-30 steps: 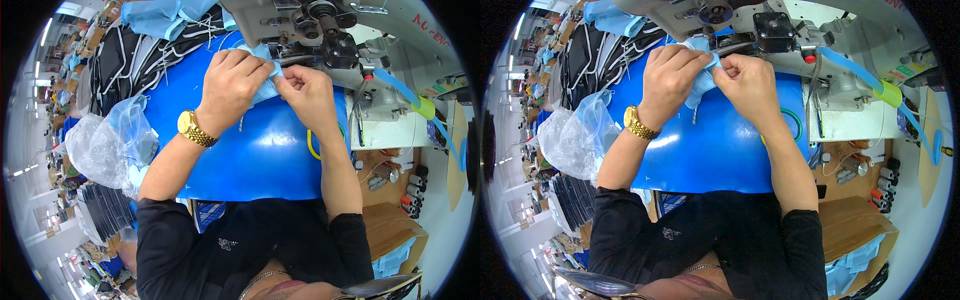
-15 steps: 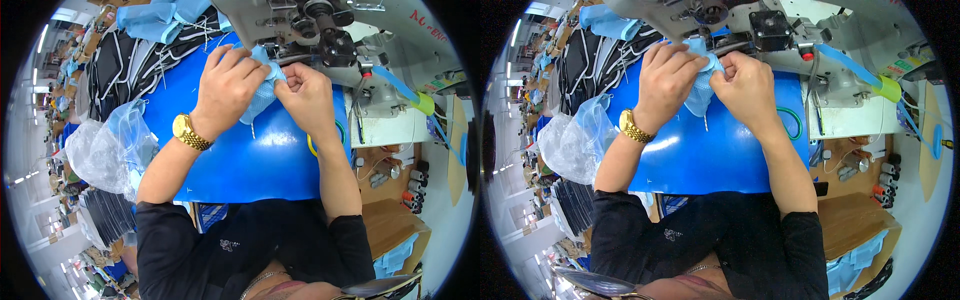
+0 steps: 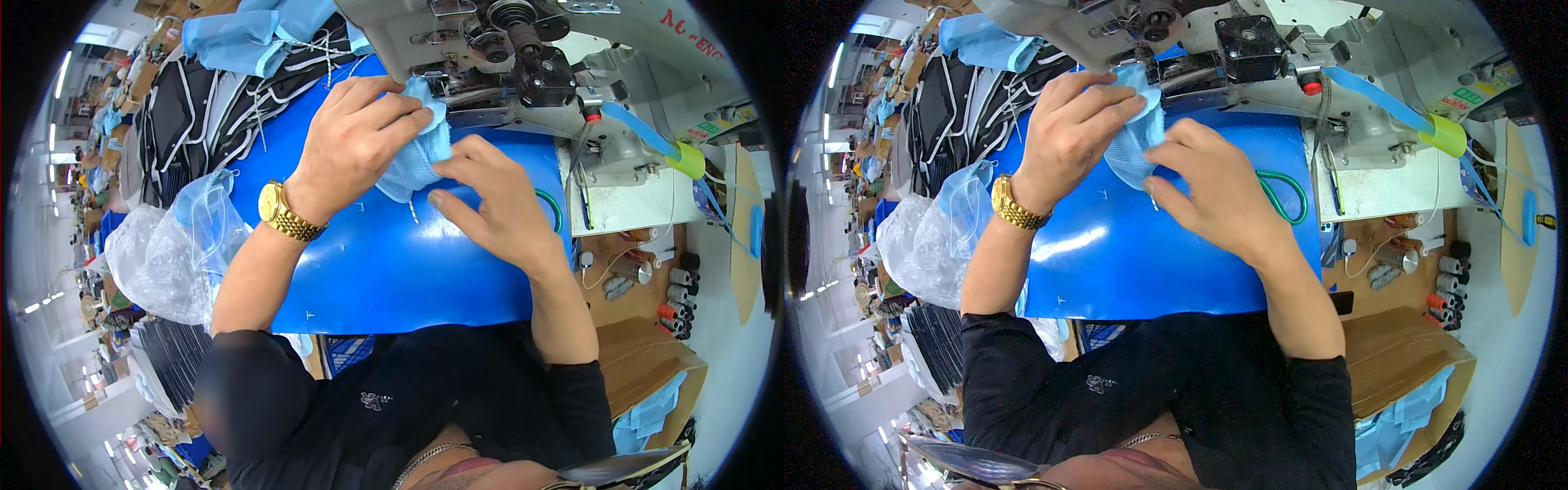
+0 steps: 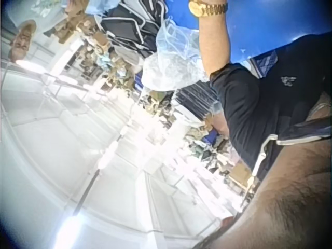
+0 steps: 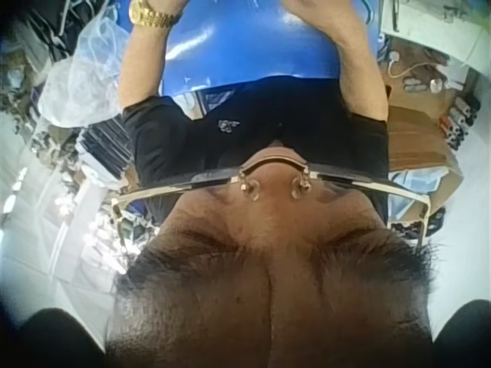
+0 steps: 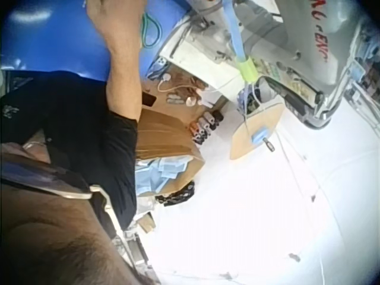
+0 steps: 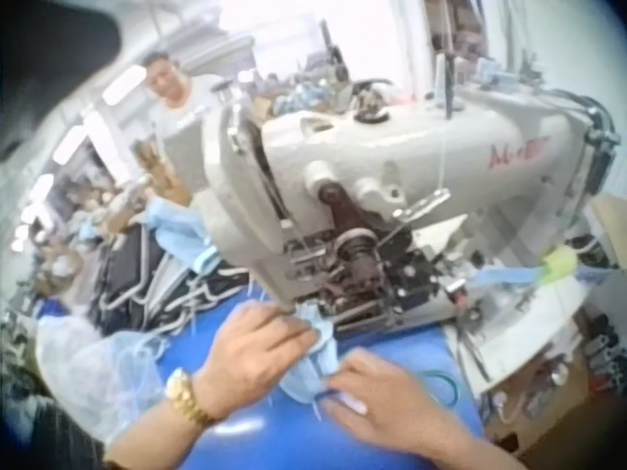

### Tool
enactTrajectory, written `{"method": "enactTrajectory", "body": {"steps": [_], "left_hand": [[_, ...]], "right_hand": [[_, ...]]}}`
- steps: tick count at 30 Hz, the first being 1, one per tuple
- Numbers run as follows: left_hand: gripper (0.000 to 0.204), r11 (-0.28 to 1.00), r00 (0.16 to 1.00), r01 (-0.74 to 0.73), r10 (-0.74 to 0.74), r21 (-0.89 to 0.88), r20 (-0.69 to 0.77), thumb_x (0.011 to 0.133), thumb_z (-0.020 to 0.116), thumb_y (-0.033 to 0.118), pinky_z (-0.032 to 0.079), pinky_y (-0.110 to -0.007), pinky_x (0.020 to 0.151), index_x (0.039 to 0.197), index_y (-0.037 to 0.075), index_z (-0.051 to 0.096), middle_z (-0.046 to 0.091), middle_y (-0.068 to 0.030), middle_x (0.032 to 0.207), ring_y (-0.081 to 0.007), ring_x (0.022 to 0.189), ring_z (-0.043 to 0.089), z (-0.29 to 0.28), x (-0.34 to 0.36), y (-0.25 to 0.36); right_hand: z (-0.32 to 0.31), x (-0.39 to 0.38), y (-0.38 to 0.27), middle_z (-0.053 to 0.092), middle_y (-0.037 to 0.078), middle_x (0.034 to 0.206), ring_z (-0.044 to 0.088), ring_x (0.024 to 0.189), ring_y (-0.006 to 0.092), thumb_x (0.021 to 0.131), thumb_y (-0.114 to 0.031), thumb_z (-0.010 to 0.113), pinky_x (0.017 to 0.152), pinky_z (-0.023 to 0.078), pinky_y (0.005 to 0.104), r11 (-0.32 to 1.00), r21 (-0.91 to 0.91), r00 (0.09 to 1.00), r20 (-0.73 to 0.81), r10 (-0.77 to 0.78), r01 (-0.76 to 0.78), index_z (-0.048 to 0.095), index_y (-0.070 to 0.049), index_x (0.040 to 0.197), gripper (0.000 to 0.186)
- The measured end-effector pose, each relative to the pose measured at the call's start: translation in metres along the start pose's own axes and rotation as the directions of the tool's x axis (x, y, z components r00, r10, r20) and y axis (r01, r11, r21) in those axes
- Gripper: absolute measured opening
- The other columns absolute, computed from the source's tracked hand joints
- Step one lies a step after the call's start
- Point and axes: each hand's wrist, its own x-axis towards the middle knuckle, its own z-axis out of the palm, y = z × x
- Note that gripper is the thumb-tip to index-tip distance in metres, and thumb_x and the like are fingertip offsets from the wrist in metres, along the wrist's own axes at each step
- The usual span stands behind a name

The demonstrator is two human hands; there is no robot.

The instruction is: Sewing and assembling components of face masks using an industrial sewing machine and scissors.

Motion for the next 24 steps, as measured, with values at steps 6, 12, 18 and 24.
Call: {"method": "enactTrajectory", "body": {"steps": [6, 12, 18, 24], "left_hand": [[0.026, 0.999, 0.997, 0.023, -0.021, -0.032, 0.071, 0.070, 0.067, 0.007, 0.049, -0.035, 0.076, 0.096, 0.009, 0.066, 0.065, -0.0025, 0.096, -0.0218, 0.093, 0.062, -0.002, 0.003, 0.004], [0.026, 0.998, 0.997, 0.032, -0.027, -0.056, 0.075, 0.070, 0.066, 0.005, 0.050, -0.034, 0.074, 0.096, 0.008, 0.066, 0.066, -0.0038, 0.095, -0.0220, 0.089, 0.062, -0.002, 0.001, 0.004], [0.024, 0.996, 0.995, 0.039, -0.032, -0.077, 0.090, 0.072, 0.064, 0.004, 0.051, -0.033, 0.073, 0.096, 0.007, 0.066, 0.066, -0.0044, 0.094, -0.0217, 0.086, 0.063, -0.003, 0.002, 0.003], [0.026, 0.997, 0.999, 0.015, -0.012, -0.071, 0.042, 0.071, 0.063, 0.007, 0.049, -0.031, 0.069, 0.096, 0.007, 0.066, 0.062, -0.0041, 0.090, -0.0194, 0.085, 0.061, 0.003, -0.001, 0.001]], "right_hand": [[0.017, -0.009, 0.014, 0.058, 0.007, 0.068, 0.056, 0.060, 0.0189, 0.084, -0.020, 0.069, 0.053, 0.043, 0.0302, 0.935, 0.182, 0.923, -0.189, 0.336, -0.303, 0.060, -0.001, 0.071, 0.025], [0.011, 0.013, 0.011, 0.065, 0.005, 0.069, 0.059, 0.058, 0.0079, 0.086, -0.014, 0.067, 0.051, 0.049, 0.0209, 0.647, 0.601, 0.779, -0.063, 0.624, -0.469, 0.063, 0.002, 0.095, 0.019], [0.010, 0.018, 0.020, 0.061, -0.001, 0.072, 0.052, 0.059, 0.0030, 0.089, -0.011, 0.062, 0.051, 0.044, 0.0184, 0.613, 0.668, 0.869, 0.104, 0.484, -0.421, 0.063, 0.001, 0.112, 0.026], [0.017, 0.012, 0.022, 0.053, -0.005, 0.067, 0.045, 0.056, 0.0009, 0.090, -0.009, 0.060, 0.048, 0.037, 0.0180, 0.696, 0.641, 0.899, -0.021, 0.438, -0.324, 0.064, 0.001, 0.111, 0.024]]}}
